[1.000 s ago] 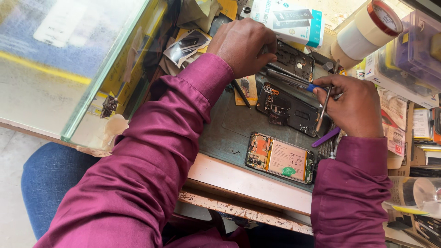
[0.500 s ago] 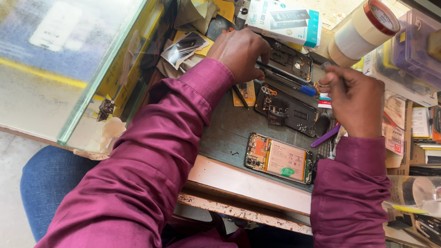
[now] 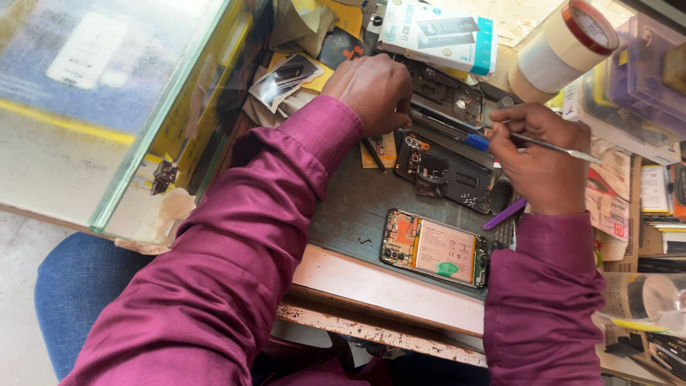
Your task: The person works at a cluttered repair bench on a disassembled smartphone. They use tweezers to pick and position small components, use a screwdriver on the phone's internal parts, and manipulate small screws and parts with their fingers while holding the phone chassis steady.
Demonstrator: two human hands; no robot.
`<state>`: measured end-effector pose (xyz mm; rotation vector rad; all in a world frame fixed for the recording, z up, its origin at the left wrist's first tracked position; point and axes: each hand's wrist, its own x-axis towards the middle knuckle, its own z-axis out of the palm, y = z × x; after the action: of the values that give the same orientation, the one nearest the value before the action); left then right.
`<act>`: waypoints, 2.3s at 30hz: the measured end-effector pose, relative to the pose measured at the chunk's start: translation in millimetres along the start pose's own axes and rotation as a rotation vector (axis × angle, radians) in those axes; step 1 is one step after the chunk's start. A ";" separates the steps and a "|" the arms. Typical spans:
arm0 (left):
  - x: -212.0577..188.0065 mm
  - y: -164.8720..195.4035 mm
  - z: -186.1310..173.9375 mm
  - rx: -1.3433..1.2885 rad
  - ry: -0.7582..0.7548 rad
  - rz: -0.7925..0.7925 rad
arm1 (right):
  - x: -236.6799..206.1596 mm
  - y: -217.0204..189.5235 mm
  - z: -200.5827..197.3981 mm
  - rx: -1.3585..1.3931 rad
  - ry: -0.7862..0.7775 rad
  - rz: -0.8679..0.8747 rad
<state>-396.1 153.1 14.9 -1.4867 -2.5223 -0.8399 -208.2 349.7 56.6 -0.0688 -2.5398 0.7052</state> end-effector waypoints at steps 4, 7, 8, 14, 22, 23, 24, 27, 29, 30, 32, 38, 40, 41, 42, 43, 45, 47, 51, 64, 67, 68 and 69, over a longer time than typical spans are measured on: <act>-0.2 0.1 0.8 -0.004 -0.031 -0.019 | -3.6 11.1 -3.0 0.068 0.080 0.031; -0.2 -0.6 2.2 -0.014 0.016 -0.001 | -3.1 14.1 -2.3 0.087 0.136 0.057; -0.4 -0.9 3.0 -0.012 0.023 0.007 | -2.6 14.7 -3.4 0.078 0.154 0.061; -1.3 0.8 3.5 -0.014 -0.007 -0.034 | 1.1 16.7 -15.8 0.159 0.319 0.005; -2.8 7.8 -2.8 -0.039 -0.048 -0.066 | -6.4 0.9 -14.8 0.280 0.329 -0.114; -2.5 8.2 -3.1 -0.031 -0.065 -0.091 | -8.0 -1.3 -13.3 0.292 0.269 -0.101; -2.4 8.3 -3.5 -0.028 -0.085 -0.112 | -7.4 -2.1 -10.5 0.178 0.193 -0.114; -1.5 7.7 -3.0 -0.040 -0.078 -0.089 | -3.9 -2.2 -12.6 -0.106 0.030 -0.084; -1.2 6.5 -2.0 -0.057 -0.067 -0.066 | -4.9 -2.5 -11.5 -0.152 -0.018 0.023; -1.3 6.0 -1.2 -0.075 -0.068 -0.054 | -3.8 -1.7 -11.4 -0.150 -0.025 0.026; -1.3 5.1 0.0 -0.089 -0.061 -0.027 | -3.9 -0.5 -11.6 -0.150 -0.041 0.042; -2.1 6.3 0.3 -0.075 -0.110 0.003 | -3.4 3.9 -10.5 -0.175 -0.074 0.075; -2.5 7.3 -0.9 -0.066 -0.131 -0.010 | -2.7 3.9 -9.4 -0.213 -0.098 0.081; -2.8 7.7 -1.6 -0.069 -0.126 -0.003 | -3.2 3.4 -9.9 -0.234 -0.110 0.087; -2.8 8.0 -2.1 -0.068 -0.120 0.003 | -2.5 2.8 -9.7 -0.246 -0.118 0.081; -2.8 8.1 -2.7 -0.065 -0.115 0.007 | -1.6 2.1 -8.8 -0.256 -0.126 0.073; -2.7 8.1 -2.7 -0.055 -0.159 -0.014 | -2.2 0.8 -8.8 -0.277 -0.176 0.169; -2.3 7.8 -1.5 -0.056 -0.167 -0.027 | -2.7 0.6 -8.9 -0.296 -0.255 0.369; -1.8 7.8 3.1 -0.061 -0.119 -0.004 | -1.0 3.9 -8.0 -0.284 -0.253 0.239; -0.9 9.4 1.0 -0.067 -0.148 -0.018 | 0.7 -0.9 -15.4 -0.201 -0.137 0.137; -0.8 10.0 1.5 -0.063 -0.191 -0.048 | 1.0 10.9 -11.2 0.077 -0.062 0.119; -0.9 10.3 1.7 -0.068 -0.171 -0.029 | 0.6 14.1 -10.3 0.173 -0.050 0.213; -1.2 10.4 1.6 -0.068 -0.152 -0.009 | 0.1 16.3 -9.2 0.184 -0.033 0.242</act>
<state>-386.5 156.8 17.3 -1.6193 -2.6338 -0.8528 -205.2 368.1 55.4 -0.3083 -2.5095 1.0388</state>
